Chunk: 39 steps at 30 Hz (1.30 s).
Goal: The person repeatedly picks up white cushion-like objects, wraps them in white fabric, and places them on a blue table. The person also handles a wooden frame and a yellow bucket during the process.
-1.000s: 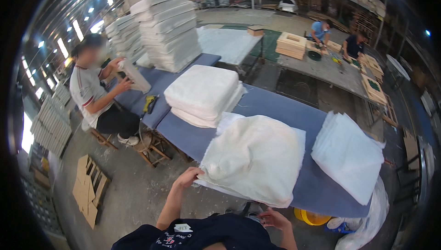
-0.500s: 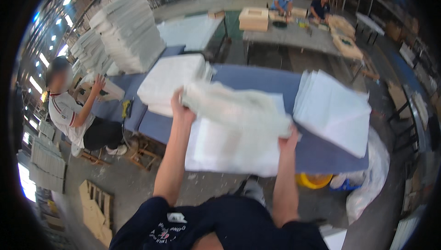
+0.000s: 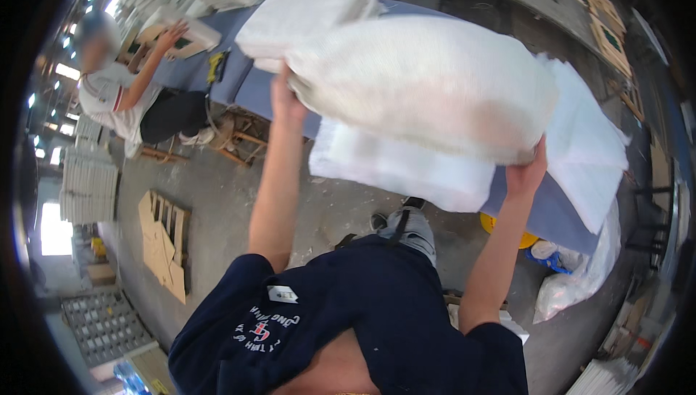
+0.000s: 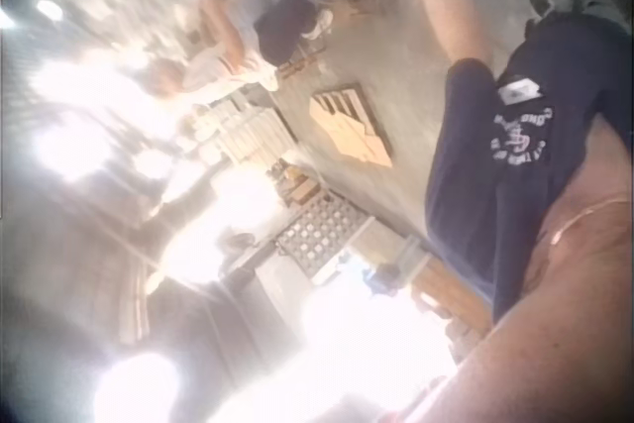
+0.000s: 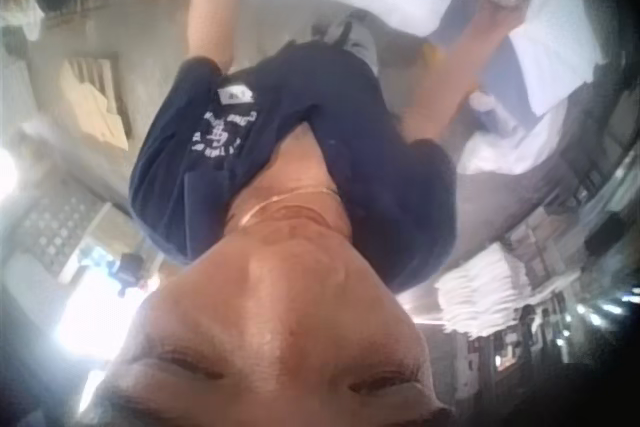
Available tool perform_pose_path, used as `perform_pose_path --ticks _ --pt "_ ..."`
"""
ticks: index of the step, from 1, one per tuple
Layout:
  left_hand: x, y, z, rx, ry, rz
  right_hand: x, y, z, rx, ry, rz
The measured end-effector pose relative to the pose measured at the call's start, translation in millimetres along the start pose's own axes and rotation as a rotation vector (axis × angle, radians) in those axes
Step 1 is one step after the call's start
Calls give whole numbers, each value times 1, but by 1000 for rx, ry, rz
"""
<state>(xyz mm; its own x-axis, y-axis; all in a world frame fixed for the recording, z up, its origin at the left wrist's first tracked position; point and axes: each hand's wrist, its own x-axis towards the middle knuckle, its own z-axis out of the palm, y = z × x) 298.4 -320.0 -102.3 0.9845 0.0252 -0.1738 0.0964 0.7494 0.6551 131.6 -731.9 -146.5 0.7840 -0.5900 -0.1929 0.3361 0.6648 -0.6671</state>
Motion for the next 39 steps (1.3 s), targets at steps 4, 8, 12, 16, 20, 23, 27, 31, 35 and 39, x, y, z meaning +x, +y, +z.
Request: perform_pose_path --ticks 4,8,12,16,20,23,27,31,35,39 --pt "10 -94 -159 45 369 -207 16 85 -124 -137 93 474" --pt "4 -151 -224 233 566 -363 12 122 -185 -228 229 522" --pt "-1 -139 -241 376 628 -402 8 126 -186 -332 239 509" --pt "-13 -158 -291 329 754 -374 -6 123 -163 -428 184 593" --pt "-9 -189 -299 631 834 -472 -9 131 -199 -450 176 616" --pt "-9 -200 -318 711 844 -455 15 130 -225 -514 114 562" --pt "-5 -209 -323 958 904 -528 33 136 -240 -654 281 567" --pt "5 -167 -313 1271 754 -356 63 100 -222 -870 253 704" --pt "7 -126 -242 1317 598 -345 103 68 -151 -745 54 640" --pt "66 -100 -200 1246 523 -321 172 73 -101 -778 24 600"
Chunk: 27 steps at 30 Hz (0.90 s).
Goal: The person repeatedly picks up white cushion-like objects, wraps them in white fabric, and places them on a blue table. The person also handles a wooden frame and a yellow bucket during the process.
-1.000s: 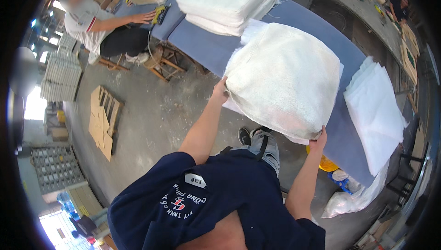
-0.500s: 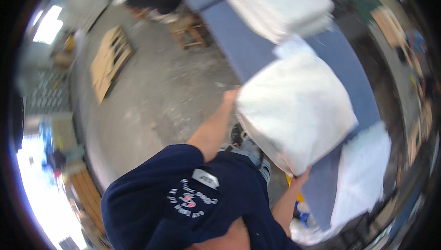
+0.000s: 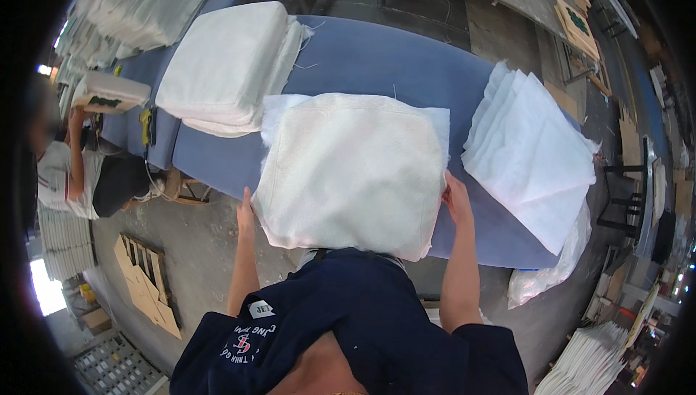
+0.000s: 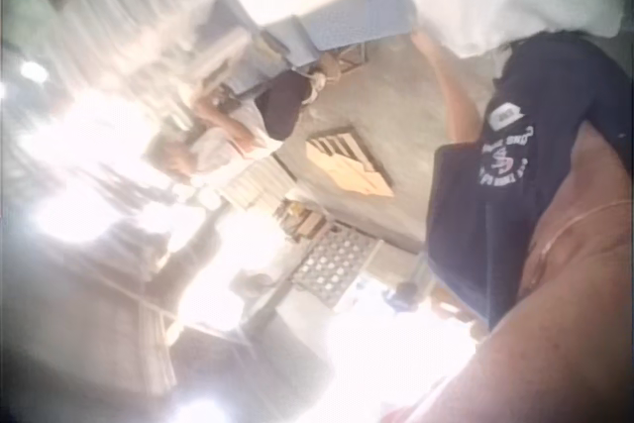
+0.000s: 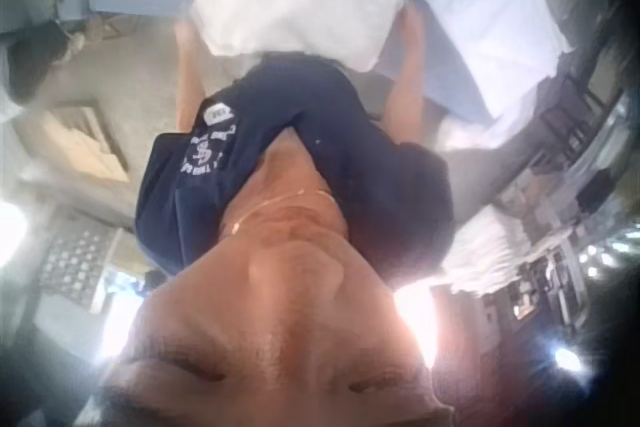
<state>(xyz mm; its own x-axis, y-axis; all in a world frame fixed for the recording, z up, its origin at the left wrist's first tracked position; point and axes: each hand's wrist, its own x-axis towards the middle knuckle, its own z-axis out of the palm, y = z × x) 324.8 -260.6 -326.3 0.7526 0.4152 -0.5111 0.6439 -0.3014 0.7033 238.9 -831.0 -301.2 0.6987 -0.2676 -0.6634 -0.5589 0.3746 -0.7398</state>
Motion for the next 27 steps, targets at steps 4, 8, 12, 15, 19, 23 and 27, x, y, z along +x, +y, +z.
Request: perform_pose_path --ticks 4,8,12,15,19,23,27 --pt "49 62 37 -210 -351 -33 60 -60 35 97 -14 -18" --pt "83 153 93 -242 -555 -70 121 -101 47 135 -96 -8" --pt "104 233 145 -254 -484 142 156 -124 65 10 113 -200" --pt "135 246 168 -90 -401 224 180 -120 44 -197 243 -236" --pt "182 230 194 209 -298 487 218 -101 33 -470 275 -294" --pt "215 224 198 266 -237 472 232 -109 57 -510 276 -318" --pt "235 212 211 261 -132 422 239 -116 74 -735 360 -388"
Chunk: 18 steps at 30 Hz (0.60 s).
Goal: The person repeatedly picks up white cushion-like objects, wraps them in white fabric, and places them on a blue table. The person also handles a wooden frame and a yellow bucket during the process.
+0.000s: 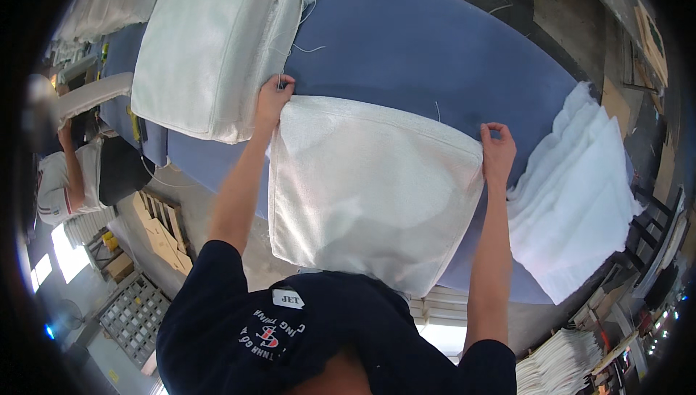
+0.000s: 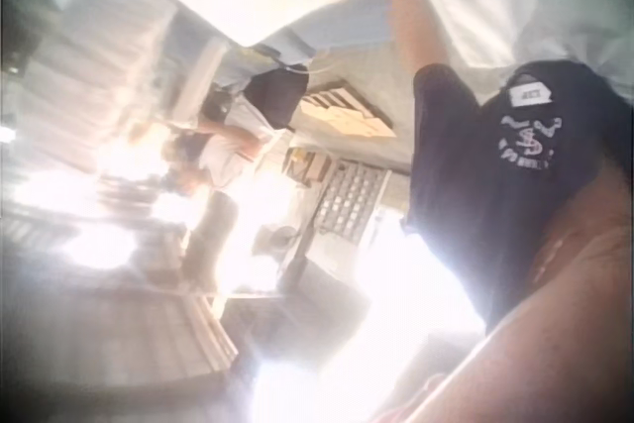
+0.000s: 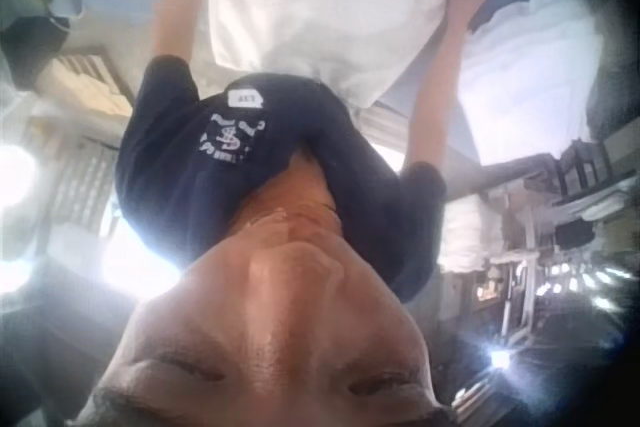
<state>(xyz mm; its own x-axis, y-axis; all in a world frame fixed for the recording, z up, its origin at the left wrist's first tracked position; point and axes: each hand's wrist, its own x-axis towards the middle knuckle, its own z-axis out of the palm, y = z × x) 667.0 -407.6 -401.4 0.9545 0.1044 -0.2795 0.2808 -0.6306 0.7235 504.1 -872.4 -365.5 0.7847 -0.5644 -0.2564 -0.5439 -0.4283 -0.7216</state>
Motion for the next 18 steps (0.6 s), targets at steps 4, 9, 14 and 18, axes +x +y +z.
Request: perform_pose_path --ticks 4,9,14,18 --pt "9 -1 9 15 26 102 14 15 21 -275 117 -7" --pt "18 -19 -6 -106 -232 301 15 27 22 -279 104 36" --pt "-2 6 -31 -527 -533 -367 12 18 -6 10 -255 194" --pt "-10 24 -11 -654 -496 -219 11 62 7 -6 -95 7"
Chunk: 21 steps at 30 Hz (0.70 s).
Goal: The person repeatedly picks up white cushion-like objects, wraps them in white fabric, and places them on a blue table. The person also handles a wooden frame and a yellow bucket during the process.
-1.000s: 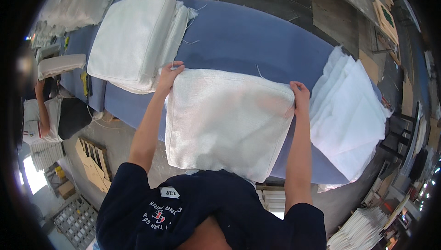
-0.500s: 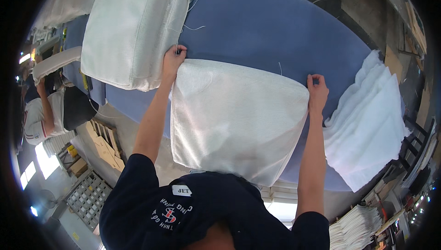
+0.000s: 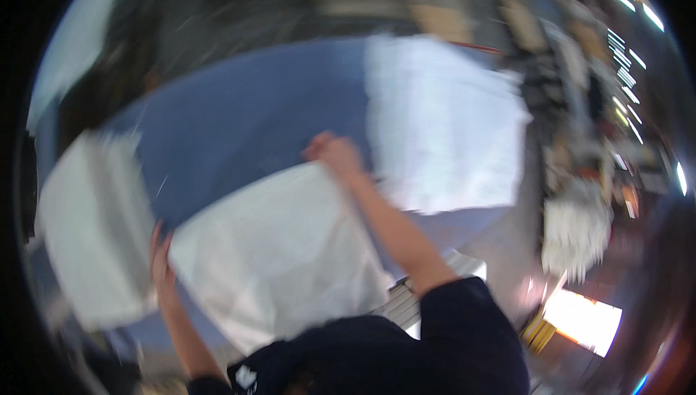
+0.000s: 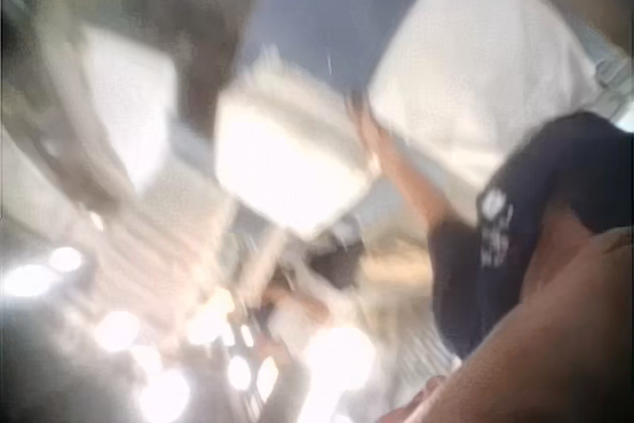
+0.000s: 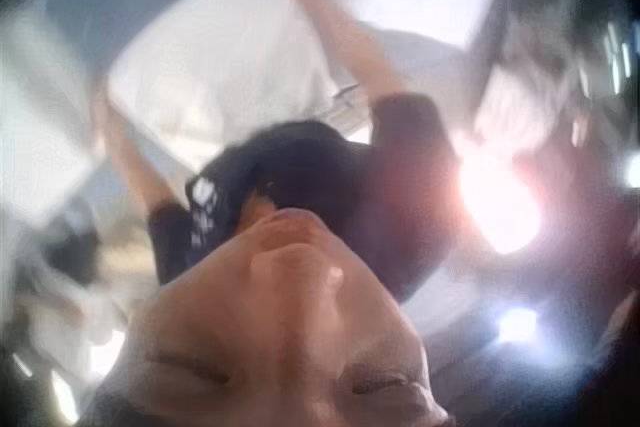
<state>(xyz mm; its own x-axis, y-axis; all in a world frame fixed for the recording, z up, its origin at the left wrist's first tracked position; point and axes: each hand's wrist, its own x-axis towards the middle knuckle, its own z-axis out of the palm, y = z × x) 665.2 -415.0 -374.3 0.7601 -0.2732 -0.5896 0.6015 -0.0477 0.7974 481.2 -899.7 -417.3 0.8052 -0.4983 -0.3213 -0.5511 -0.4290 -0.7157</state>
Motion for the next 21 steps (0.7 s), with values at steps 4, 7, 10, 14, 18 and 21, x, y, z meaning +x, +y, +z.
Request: perform_pose_path --ticks 4,7,10,14,18,21 --pt "2 -16 8 101 212 -106 11 -15 5 -517 94 -247" --pt "43 -44 -44 895 151 10 -8 -22 6 -527 108 -216" --pt "56 -25 -44 1359 71 203 -14 -27 -10 -337 147 -147" --pt "-3 -5 -4 1203 302 259 -63 -39 -6 211 336 84" --pt "-26 -117 -52 1045 596 5 -130 -53 1 176 97 189" --pt "-75 -88 -11 495 407 48 -123 -38 -13 409 -21 330"
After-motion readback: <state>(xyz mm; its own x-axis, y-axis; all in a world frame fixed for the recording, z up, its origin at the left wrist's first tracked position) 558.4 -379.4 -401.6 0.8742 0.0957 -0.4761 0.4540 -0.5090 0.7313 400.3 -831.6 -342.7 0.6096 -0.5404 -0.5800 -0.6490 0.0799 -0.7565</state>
